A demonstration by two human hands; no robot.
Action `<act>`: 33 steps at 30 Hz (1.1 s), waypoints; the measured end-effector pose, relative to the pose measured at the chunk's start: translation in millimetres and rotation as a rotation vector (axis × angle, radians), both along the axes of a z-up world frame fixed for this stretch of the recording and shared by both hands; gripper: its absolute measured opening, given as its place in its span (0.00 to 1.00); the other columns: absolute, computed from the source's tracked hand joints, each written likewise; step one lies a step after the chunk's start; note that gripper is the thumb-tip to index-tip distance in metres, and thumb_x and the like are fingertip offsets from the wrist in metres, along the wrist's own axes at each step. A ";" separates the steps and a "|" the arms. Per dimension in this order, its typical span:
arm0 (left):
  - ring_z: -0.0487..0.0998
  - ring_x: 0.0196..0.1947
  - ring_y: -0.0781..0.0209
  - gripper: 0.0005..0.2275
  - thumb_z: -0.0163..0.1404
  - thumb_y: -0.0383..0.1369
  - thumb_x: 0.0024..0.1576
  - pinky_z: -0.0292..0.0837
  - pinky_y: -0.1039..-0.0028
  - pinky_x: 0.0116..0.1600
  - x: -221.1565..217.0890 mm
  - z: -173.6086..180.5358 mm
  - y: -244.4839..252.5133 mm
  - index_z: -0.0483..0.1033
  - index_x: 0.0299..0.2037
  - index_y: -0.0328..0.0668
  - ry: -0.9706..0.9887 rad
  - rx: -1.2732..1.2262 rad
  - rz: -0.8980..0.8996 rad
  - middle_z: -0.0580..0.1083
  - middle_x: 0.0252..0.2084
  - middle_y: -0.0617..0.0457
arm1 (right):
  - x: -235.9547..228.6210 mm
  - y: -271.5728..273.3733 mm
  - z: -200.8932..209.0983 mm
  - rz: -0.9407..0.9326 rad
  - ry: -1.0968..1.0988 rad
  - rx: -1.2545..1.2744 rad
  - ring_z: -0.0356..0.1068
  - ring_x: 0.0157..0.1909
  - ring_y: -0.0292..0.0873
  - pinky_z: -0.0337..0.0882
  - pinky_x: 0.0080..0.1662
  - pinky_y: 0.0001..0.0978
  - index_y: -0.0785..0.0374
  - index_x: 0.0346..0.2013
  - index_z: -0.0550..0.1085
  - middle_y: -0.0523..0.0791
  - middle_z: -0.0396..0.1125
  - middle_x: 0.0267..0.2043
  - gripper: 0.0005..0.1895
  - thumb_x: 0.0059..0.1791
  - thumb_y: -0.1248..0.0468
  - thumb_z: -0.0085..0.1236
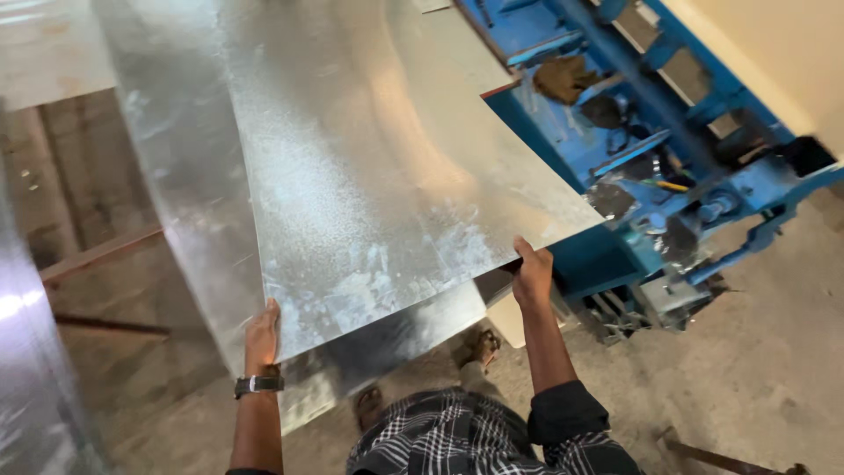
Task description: The person repeatedly picks up large rectangular metal sheets from a stack and feeds them into a blue industrial rolling machine. They guide the sheets through the rollers to bend the edges and then remove the processed sheets to place them back on the stack.
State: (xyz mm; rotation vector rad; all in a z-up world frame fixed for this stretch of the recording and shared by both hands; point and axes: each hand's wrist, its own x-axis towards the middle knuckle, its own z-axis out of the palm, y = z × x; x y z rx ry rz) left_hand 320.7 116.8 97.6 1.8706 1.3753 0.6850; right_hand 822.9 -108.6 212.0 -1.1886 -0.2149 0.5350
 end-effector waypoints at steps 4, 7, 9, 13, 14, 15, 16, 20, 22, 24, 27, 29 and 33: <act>0.75 0.37 0.45 0.22 0.40 0.46 0.69 0.67 0.61 0.46 93.3 -14.8 -27.5 0.79 0.46 0.30 -0.148 -0.103 0.092 0.77 0.38 0.36 | 111.9 -12.8 -41.3 -0.077 -0.182 -0.100 0.58 0.29 0.37 0.59 0.32 0.35 0.64 0.20 0.63 0.41 0.59 0.27 0.21 0.52 0.70 0.66; 0.67 0.31 0.51 0.26 0.41 0.48 0.71 0.64 0.62 0.41 168.4 -11.3 -45.0 0.76 0.36 0.27 -0.188 -0.197 0.159 0.71 0.29 0.41 | 192.8 -16.0 -43.1 -0.112 -0.219 -0.107 0.60 0.32 0.39 0.62 0.35 0.36 0.67 0.26 0.65 0.43 0.61 0.31 0.17 0.52 0.69 0.66; 0.61 0.27 0.56 0.27 0.41 0.49 0.71 0.60 0.62 0.36 217.1 -10.9 -71.3 0.73 0.31 0.28 -0.237 -0.269 0.174 0.65 0.25 0.47 | 244.9 -28.2 -43.8 -0.111 -0.211 -0.113 0.62 0.34 0.40 0.64 0.37 0.36 0.69 0.29 0.66 0.45 0.62 0.33 0.15 0.52 0.69 0.65; 0.55 0.28 0.67 0.21 0.47 0.46 0.68 0.52 0.68 0.34 318.9 4.4 -102.4 0.71 0.28 0.36 -0.577 -0.505 0.268 0.60 0.26 0.61 | 344.5 -43.4 -49.8 -0.086 -0.103 -0.121 0.65 0.38 0.43 0.68 0.41 0.37 0.73 0.37 0.68 0.48 0.65 0.38 0.13 0.51 0.67 0.65; 0.55 0.29 0.69 0.19 0.49 0.45 0.67 0.51 0.71 0.34 342.5 12.1 -105.4 0.71 0.29 0.39 -0.671 -0.564 0.298 0.61 0.28 0.64 | 367.1 -44.0 -51.2 -0.079 -0.036 -0.110 0.66 0.39 0.43 0.69 0.41 0.37 0.74 0.38 0.69 0.48 0.65 0.39 0.13 0.51 0.67 0.64; 0.55 0.28 0.69 0.20 0.49 0.45 0.67 0.52 0.69 0.33 365.5 19.7 -103.0 0.71 0.28 0.37 -0.638 -0.518 0.296 0.60 0.27 0.63 | 386.0 -43.5 -54.1 -0.068 0.053 -0.113 0.66 0.40 0.44 0.70 0.42 0.37 0.75 0.40 0.69 0.49 0.66 0.40 0.14 0.51 0.67 0.64; 0.55 0.28 0.68 0.21 0.50 0.45 0.66 0.53 0.68 0.32 381.0 25.9 -103.7 0.70 0.27 0.36 -0.593 -0.477 0.295 0.60 0.26 0.62 | 395.2 -50.9 -61.1 -0.054 0.153 -0.127 0.67 0.41 0.45 0.71 0.43 0.37 0.76 0.42 0.70 0.50 0.67 0.41 0.15 0.51 0.66 0.64; 0.54 0.26 0.63 0.28 0.49 0.48 0.68 0.53 0.62 0.30 419.2 14.9 -131.1 0.64 0.24 0.28 -0.219 -0.382 0.253 0.57 0.22 0.54 | 360.4 -86.3 -114.2 -0.027 0.409 -0.022 0.63 0.33 0.50 0.73 0.34 0.48 0.61 0.39 0.69 0.50 0.60 0.33 0.17 0.53 0.51 0.58; 0.56 0.23 0.61 0.28 0.48 0.47 0.67 0.54 0.60 0.30 437.9 -3.2 -140.8 0.65 0.23 0.28 -0.130 -0.282 0.312 0.60 0.19 0.51 | 328.1 -108.7 -129.9 -0.023 0.417 -0.012 0.64 0.35 0.56 0.76 0.40 0.55 0.70 0.42 0.65 0.54 0.59 0.36 0.26 0.57 0.48 0.62; 0.56 0.22 0.59 0.29 0.48 0.48 0.68 0.54 0.58 0.30 446.7 -16.5 -150.8 0.65 0.22 0.26 -0.085 -0.228 0.356 0.61 0.18 0.48 | 284.8 -119.1 -137.2 -0.077 0.565 -0.177 0.72 0.44 0.54 0.79 0.45 0.54 0.69 0.52 0.67 0.53 0.67 0.43 0.28 0.53 0.48 0.58; 0.56 0.22 0.57 0.30 0.47 0.47 0.69 0.54 0.55 0.29 475.1 -25.5 -152.2 0.64 0.23 0.23 -0.092 -0.157 0.394 0.61 0.19 0.45 | 241.1 -130.5 -132.7 0.099 0.501 -0.319 0.75 0.49 0.52 0.80 0.46 0.49 0.62 0.57 0.67 0.51 0.72 0.48 0.23 0.52 0.53 0.54; 0.57 0.20 0.56 0.29 0.47 0.47 0.69 0.55 0.57 0.28 495.2 -30.7 -159.1 0.67 0.23 0.23 -0.082 -0.036 0.399 0.63 0.17 0.46 | 224.3 -133.0 -133.9 0.211 0.427 -0.362 0.76 0.47 0.51 0.80 0.46 0.48 0.66 0.59 0.68 0.52 0.73 0.49 0.23 0.54 0.54 0.53; 0.58 0.17 0.58 0.28 0.45 0.47 0.68 0.54 0.56 0.25 544.0 -30.6 -168.1 0.70 0.24 0.24 -0.134 -0.135 0.367 0.63 0.16 0.47 | 217.2 -145.1 -128.9 0.455 0.355 -0.375 0.77 0.45 0.50 0.80 0.45 0.44 0.66 0.59 0.67 0.55 0.73 0.49 0.23 0.55 0.53 0.51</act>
